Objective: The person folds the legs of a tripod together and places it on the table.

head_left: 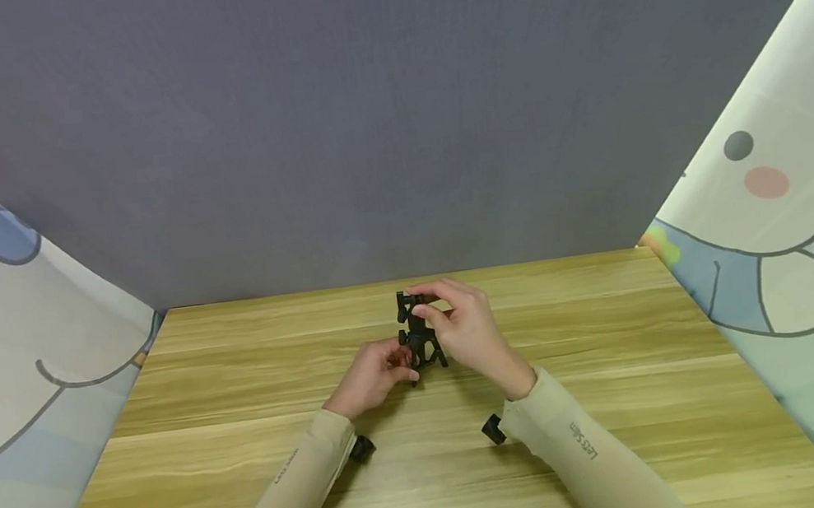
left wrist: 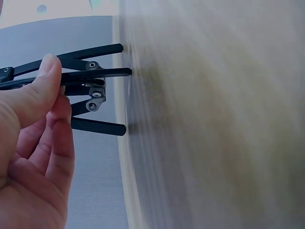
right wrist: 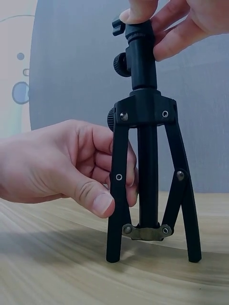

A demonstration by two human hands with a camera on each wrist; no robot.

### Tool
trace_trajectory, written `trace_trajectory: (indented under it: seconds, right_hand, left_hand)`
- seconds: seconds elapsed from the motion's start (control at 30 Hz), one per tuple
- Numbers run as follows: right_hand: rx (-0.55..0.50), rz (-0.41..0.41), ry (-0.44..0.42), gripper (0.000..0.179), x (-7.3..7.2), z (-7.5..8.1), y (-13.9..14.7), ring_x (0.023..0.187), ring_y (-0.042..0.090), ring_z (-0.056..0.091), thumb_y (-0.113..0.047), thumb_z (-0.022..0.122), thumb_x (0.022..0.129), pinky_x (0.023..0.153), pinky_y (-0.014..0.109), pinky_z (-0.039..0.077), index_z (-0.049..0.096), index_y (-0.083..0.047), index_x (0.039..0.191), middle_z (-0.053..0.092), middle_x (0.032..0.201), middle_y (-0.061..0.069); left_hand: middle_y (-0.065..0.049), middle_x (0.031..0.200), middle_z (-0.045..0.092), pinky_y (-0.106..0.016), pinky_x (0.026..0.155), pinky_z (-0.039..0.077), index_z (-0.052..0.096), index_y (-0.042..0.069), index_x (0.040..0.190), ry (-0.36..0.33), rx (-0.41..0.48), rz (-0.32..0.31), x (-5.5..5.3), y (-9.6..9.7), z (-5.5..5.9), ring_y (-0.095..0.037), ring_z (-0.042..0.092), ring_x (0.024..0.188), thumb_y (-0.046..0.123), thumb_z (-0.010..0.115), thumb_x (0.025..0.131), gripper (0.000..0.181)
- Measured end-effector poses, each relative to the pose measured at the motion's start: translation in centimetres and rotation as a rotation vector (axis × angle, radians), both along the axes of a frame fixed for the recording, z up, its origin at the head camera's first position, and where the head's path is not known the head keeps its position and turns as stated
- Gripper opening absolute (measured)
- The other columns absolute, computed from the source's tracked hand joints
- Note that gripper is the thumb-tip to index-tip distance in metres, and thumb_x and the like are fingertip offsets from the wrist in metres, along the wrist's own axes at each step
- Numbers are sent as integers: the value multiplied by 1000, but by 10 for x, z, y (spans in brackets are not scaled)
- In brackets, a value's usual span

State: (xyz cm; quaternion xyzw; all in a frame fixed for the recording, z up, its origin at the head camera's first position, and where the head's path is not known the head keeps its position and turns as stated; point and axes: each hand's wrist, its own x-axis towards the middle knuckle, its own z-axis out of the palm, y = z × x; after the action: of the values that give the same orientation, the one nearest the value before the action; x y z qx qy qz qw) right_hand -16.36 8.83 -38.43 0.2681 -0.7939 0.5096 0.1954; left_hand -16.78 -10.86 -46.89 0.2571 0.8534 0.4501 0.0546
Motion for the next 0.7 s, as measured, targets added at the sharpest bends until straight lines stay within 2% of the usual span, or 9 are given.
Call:
trace_trajectory:
  seconds: [0.17,0.3,0.5,0.6,0.7]
  right_hand:
    - [-20,11,-15,25,0,-1,1,95,16,66,-7,74,90,68,24,57,73,-10,115,70,107,3]
    - [-74,40,-52,27,1,-3,1,98,17,66,-7,74,89,71,25,57,73,-9,116,70,109,4]
    - [-174,50,-142,34,4,-10,6,102,25,67,-1,75,87,77,28,57,70,-3,121,70,115,11]
    - [-188,39,-174,36,5,-17,12,102,30,68,4,74,86,78,29,57,69,0,122,70,115,15]
    - [-178,23,-206,34,7,-25,17,100,29,69,5,73,86,78,29,57,70,0,120,71,113,14]
  left_hand:
    - [7,82,65,-29,67,54,67,13,86,-21,39,37,2,-1,-2,-10,63,77,4,80,83,17]
    - [7,87,68,-28,72,56,71,14,90,-33,62,87,5,-1,-3,-10,66,83,9,80,85,11]
    - [9,87,72,-29,74,56,76,15,90,13,67,140,9,3,-1,-8,67,80,15,80,85,6]
    - [7,89,73,-29,76,56,77,13,90,45,76,157,9,4,0,-9,68,83,13,80,85,6]
    - [5,90,74,-29,75,56,77,12,90,69,74,172,9,5,1,-10,68,84,13,80,85,6]
